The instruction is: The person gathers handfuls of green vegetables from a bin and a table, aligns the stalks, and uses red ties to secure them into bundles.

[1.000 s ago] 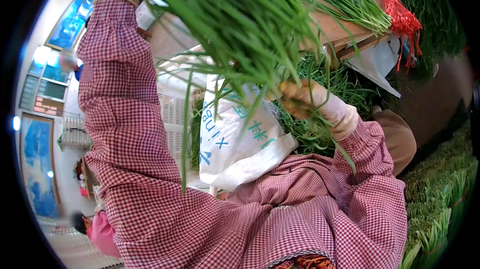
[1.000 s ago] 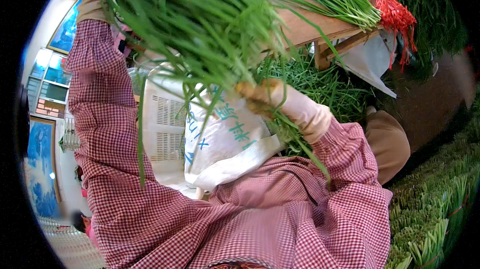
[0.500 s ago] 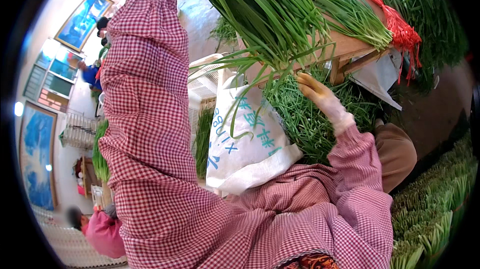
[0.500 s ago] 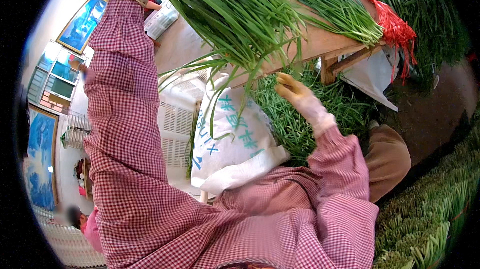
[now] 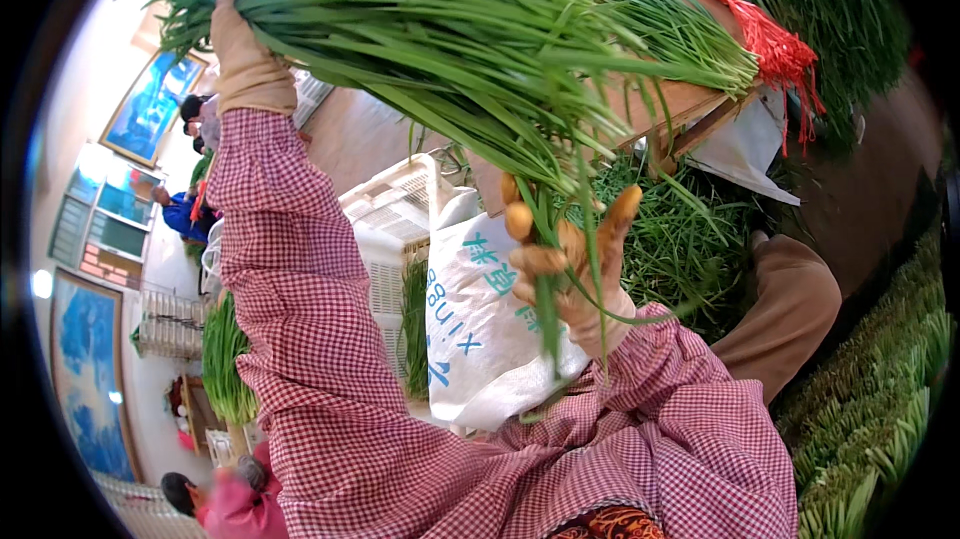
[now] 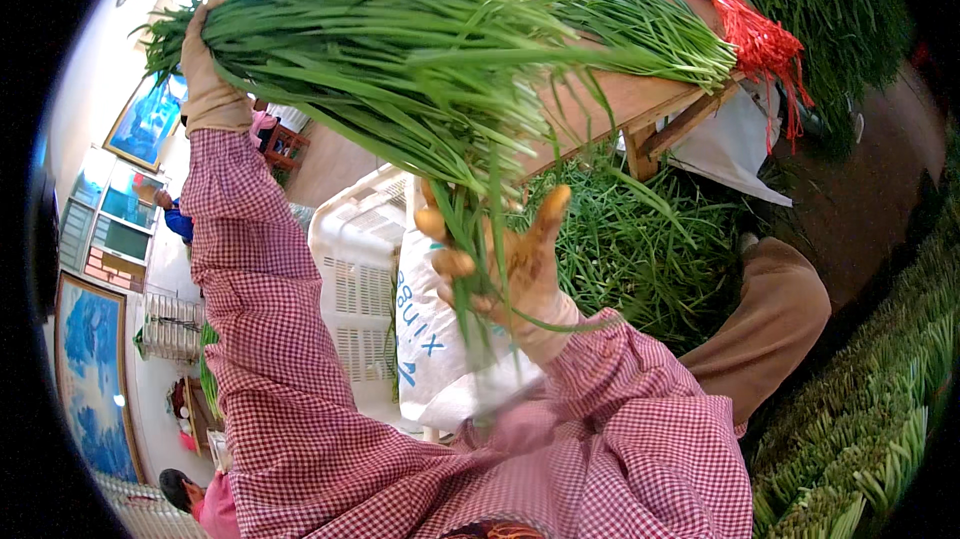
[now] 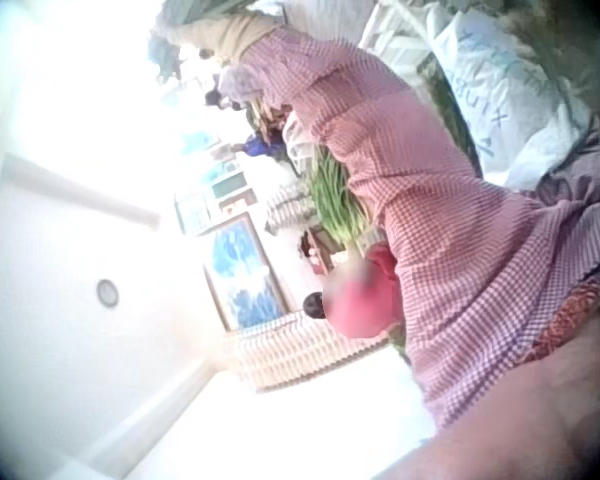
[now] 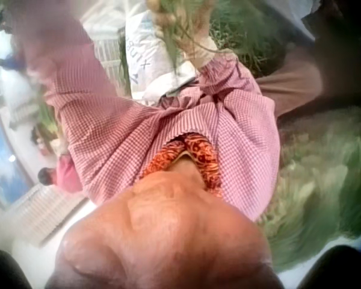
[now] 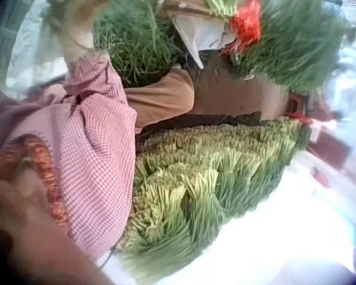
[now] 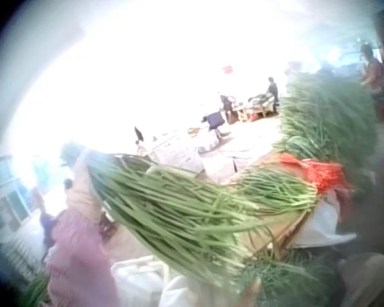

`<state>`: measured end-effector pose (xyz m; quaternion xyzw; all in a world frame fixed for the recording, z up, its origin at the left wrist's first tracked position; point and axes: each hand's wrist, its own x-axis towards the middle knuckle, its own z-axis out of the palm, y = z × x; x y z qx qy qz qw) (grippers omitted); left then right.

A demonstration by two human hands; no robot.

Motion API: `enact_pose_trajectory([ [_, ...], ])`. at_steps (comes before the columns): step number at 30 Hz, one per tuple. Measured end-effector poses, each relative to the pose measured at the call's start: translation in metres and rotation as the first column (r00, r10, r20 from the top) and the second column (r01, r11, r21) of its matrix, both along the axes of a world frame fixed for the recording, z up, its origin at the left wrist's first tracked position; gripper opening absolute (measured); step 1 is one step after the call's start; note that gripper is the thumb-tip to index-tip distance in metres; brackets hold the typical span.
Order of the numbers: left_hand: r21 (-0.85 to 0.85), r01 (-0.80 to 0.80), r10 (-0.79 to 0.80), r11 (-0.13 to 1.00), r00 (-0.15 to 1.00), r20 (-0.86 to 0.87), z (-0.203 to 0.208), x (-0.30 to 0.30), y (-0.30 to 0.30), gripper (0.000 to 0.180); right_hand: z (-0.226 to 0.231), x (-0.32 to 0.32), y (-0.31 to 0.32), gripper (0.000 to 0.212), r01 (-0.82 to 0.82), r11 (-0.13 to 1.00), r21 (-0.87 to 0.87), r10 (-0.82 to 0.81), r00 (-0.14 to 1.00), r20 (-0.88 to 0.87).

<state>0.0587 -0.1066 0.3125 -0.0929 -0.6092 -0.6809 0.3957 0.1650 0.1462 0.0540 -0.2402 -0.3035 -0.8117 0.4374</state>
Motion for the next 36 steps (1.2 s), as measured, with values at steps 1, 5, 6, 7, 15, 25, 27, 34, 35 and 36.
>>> enact_pose_trajectory([
  [1,0.063,-0.042,0.041,0.997,0.999,0.012,-0.006,-0.005,0.008,0.025,0.0,-0.001,0.007,0.081,0.017,0.999,0.029,-0.016,1.0,-0.012],
  [5,-0.211,-0.121,0.114,0.97,0.992,-0.045,-0.025,-0.013,0.006,0.024,0.014,-0.029,0.036,0.053,0.172,0.792,0.586,0.069,0.929,-0.365],
  [6,-0.057,-0.059,0.06,0.997,0.998,0.005,-0.022,-0.015,0.009,0.023,0.022,-0.038,0.048,0.038,0.272,0.671,0.69,0.088,0.895,-0.438],
  [7,-0.059,-0.034,0.035,0.998,0.999,0.015,-0.001,0.008,-0.002,0.024,0.026,-0.037,0.055,0.03,0.347,0.684,0.642,0.063,0.848,-0.526],
  [15,-0.117,-0.002,0.007,0.993,0.999,0.042,-0.003,0.015,0.007,0.022,-0.193,-0.039,0.128,0.037,0.986,-0.157,-0.047,0.957,0.14,-0.254],
  [25,-0.184,0.312,-0.307,0.932,0.95,0.059,0.015,0.016,0.009,0.02,-0.063,-0.092,0.03,0.04,0.814,-0.128,0.567,0.055,0.577,-0.815],
  [27,-0.16,0.279,-0.276,0.947,0.96,0.043,0.009,-0.003,0.013,0.02,-0.103,-0.101,0.008,0.043,0.683,0.215,0.698,-0.324,0.724,-0.609],
  [34,-0.012,0.492,-0.492,0.87,0.87,0.03,-0.003,0.024,-0.008,0.022,-0.053,-0.056,0.017,0.059,0.732,0.497,0.466,-0.509,0.681,-0.526],
  [35,-0.026,0.462,-0.462,0.886,0.887,0.014,-0.002,0.025,-0.009,0.022,-0.046,-0.053,0.021,0.06,0.761,0.48,0.436,-0.487,0.645,-0.589],
  [36,-0.04,0.43,-0.431,0.902,0.902,-0.002,-0.002,0.028,-0.012,0.022,-0.034,-0.05,0.024,0.058,0.802,0.398,0.445,-0.462,0.594,-0.658],
])
